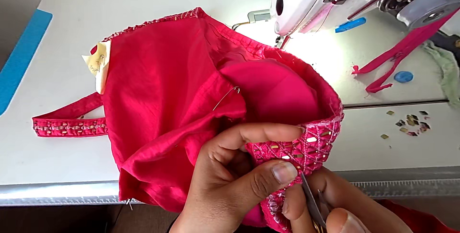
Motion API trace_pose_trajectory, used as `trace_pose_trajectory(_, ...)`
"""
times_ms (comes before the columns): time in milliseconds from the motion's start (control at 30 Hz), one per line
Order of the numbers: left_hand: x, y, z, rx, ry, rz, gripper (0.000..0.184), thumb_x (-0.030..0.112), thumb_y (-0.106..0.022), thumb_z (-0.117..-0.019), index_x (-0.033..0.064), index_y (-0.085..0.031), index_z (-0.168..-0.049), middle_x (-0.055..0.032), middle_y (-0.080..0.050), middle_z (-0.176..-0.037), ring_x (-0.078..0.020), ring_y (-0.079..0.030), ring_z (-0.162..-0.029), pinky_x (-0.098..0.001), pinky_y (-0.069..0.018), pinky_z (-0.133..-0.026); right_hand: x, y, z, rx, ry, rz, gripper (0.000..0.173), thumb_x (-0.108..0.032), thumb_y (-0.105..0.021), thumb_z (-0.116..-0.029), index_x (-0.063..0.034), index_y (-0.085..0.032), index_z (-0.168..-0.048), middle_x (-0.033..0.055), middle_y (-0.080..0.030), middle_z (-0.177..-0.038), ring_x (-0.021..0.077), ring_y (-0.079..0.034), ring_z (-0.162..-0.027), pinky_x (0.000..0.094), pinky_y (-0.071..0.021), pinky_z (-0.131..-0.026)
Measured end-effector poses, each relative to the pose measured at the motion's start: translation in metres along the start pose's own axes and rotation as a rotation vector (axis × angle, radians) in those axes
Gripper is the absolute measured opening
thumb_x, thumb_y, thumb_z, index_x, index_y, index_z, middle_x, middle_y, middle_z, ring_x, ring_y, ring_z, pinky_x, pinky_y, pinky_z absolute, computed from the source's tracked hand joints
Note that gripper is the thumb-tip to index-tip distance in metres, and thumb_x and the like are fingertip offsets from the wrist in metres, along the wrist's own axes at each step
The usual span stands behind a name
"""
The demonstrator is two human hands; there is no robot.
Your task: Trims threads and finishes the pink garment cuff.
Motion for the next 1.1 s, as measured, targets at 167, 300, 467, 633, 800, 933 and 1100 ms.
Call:
trace_pose_trajectory(167, -0.0001, 0.0000, 0.0006, -0.002, -0.006, -0.006, 0.027, 0.005, -0.066, -0.0973, 0.0040, -0.069, -0.124, -0.0039, -0.075, -0.108, -0.0031, -0.071, -0.093, -0.0195, -0.0584, -0.085, -0.0016, 0.0011, 0.0001, -0.007, -0.024, 0.002, 0.045, -0.037, -0.034, -0.1127, -0.0005, -0.056, -0.099, -0.0024, -0.051, -0.068, -0.0046, -0.049, -0.057, 0.0131, -0.0409, -0.049)
trace_pose_trajectory(300, -0.0002, -0.0009, 0.0005, -0.007, -0.011, -0.021, 0.027, 0.004, -0.066, -0.0970, 0.0040, -0.069, -0.124, -0.0037, -0.075, -0.109, -0.0026, -0.070, -0.092, -0.0192, -0.0586, -0.084, -0.0029, 0.0025, -0.0006, -0.008, -0.019, 0.027, 0.045, -0.036, -0.034, -0.1128, -0.0002, -0.057, -0.099, -0.0020, -0.051, -0.068, -0.0041, -0.049, -0.056, 0.0133, -0.0408, -0.049)
trace_pose_trajectory(467, 0.0004, -0.0021, 0.0003, -0.023, -0.011, -0.049, 0.027, 0.004, -0.066, -0.0970, 0.0050, -0.069, -0.124, -0.0029, -0.074, -0.111, -0.0023, -0.070, -0.093, -0.0188, -0.0585, -0.084, -0.0033, 0.0023, -0.0005, 0.031, -0.014, 0.060, 0.045, -0.036, -0.034, -0.1126, -0.0001, -0.058, -0.097, -0.0014, -0.051, -0.066, -0.0041, -0.049, -0.055, 0.0129, -0.0405, -0.048)
trace_pose_trajectory(633, 0.0002, -0.0025, -0.0003, -0.022, -0.014, -0.062, 0.027, 0.003, -0.067, -0.0966, 0.0043, -0.069, -0.124, -0.0038, -0.075, -0.110, -0.0034, -0.071, -0.093, -0.0197, -0.0587, -0.084, -0.0017, 0.0025, -0.0013, 0.078, 0.011, 0.100, 0.040, -0.027, -0.036, -0.1130, 0.0007, -0.059, -0.093, -0.0004, -0.053, -0.066, -0.0038, -0.050, -0.056, 0.0124, -0.0415, -0.050)
trace_pose_trajectory(800, 0.0001, -0.0017, -0.0005, -0.004, -0.016, -0.061, 0.028, 0.004, -0.066, -0.0970, 0.0042, -0.069, -0.125, -0.0033, -0.075, -0.110, -0.0032, -0.070, -0.095, -0.0199, -0.0582, -0.086, 0.0008, 0.0009, -0.0021, 0.094, 0.033, 0.097, 0.040, -0.027, -0.037, -0.1129, 0.0001, -0.058, -0.093, -0.0001, -0.052, -0.067, -0.0041, -0.050, -0.057, 0.0121, -0.0416, -0.050)
trace_pose_trajectory(933, 0.0003, -0.0011, -0.0002, -0.009, -0.009, -0.039, 0.028, 0.004, -0.066, -0.0972, 0.0044, -0.069, -0.125, -0.0031, -0.075, -0.109, -0.0029, -0.070, -0.094, -0.0196, -0.0581, -0.086, 0.0025, -0.0002, -0.0021, 0.091, 0.042, 0.064, 0.040, -0.028, -0.037, -0.1128, -0.0004, -0.058, -0.093, -0.0008, -0.052, -0.067, -0.0044, -0.050, -0.057, 0.0117, -0.0418, -0.051)
trace_pose_trajectory(1100, -0.0001, 0.0014, 0.0000, 0.021, -0.015, -0.012, 0.028, 0.019, -0.065, -0.0999, 0.0058, -0.070, -0.124, -0.0019, -0.074, -0.105, -0.0011, -0.069, -0.089, -0.0179, -0.0569, -0.081, 0.0035, -0.0005, -0.0016, -0.043, 0.014, -0.038, 0.048, -0.041, -0.033, -0.1121, 0.0000, -0.056, -0.100, -0.0017, -0.052, -0.070, -0.0052, -0.049, -0.060, 0.0121, -0.0407, -0.053)
Point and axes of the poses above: each hand's wrist, its own z-axis away from the middle knuckle, its own y-axis out of the back of the hand, x = y × z, the point moved 4 cm from there along -z, towards the middle knuckle
